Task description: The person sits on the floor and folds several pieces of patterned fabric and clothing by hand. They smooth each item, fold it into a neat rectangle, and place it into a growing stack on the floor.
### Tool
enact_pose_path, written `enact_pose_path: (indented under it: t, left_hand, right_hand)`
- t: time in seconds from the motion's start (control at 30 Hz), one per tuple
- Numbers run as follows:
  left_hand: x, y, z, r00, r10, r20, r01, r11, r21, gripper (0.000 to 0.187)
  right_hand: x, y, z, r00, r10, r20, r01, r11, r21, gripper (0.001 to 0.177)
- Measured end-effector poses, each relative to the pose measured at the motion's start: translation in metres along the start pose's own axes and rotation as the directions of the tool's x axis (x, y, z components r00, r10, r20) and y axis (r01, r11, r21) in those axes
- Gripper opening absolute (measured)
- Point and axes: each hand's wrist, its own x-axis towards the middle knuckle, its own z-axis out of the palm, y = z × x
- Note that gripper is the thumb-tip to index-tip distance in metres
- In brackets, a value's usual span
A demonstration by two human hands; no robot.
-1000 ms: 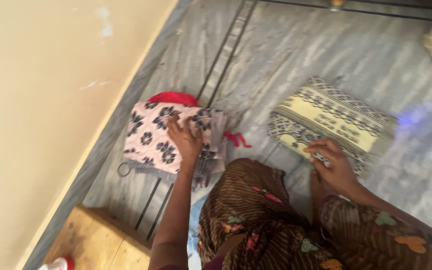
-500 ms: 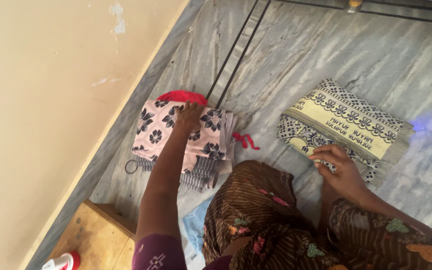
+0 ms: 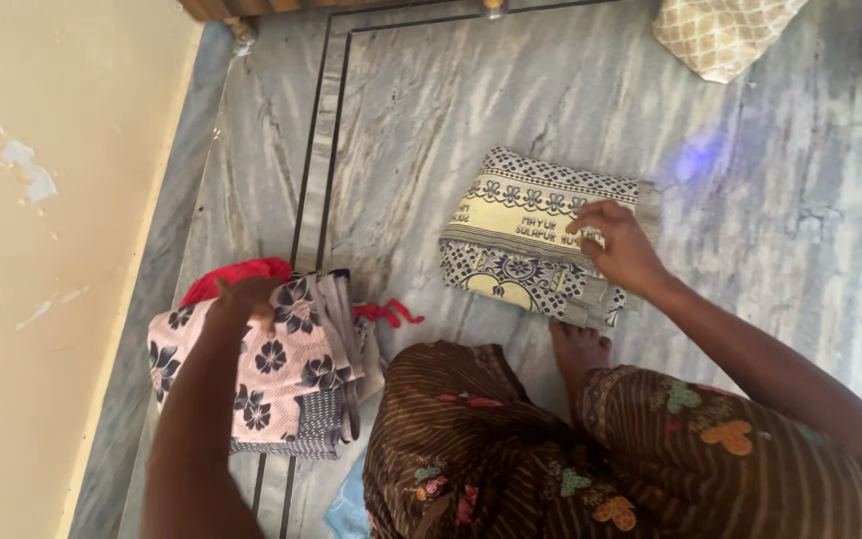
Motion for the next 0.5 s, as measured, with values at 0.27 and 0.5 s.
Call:
enact_pose_path:
  t: [0.27,0.5]
  left_hand:
    - [-0.068,-0.016,0.029,0.938,0.11,-0.329,-0.134,0.99,-0.051,0.091]
    - [-0.104,-0.041,0.07,0.742,0.135,-0.657,-0.281,0.952,-0.121,0.082]
  right_hand:
    - [0.019,-0.04,0.017,0.998,0.061,0.01,-0.062,0.968,0.244,0.026]
    - [0.007,-0.099,0.026,0.982,-0.174,0.077,0.149,0.956,0.253,0.024]
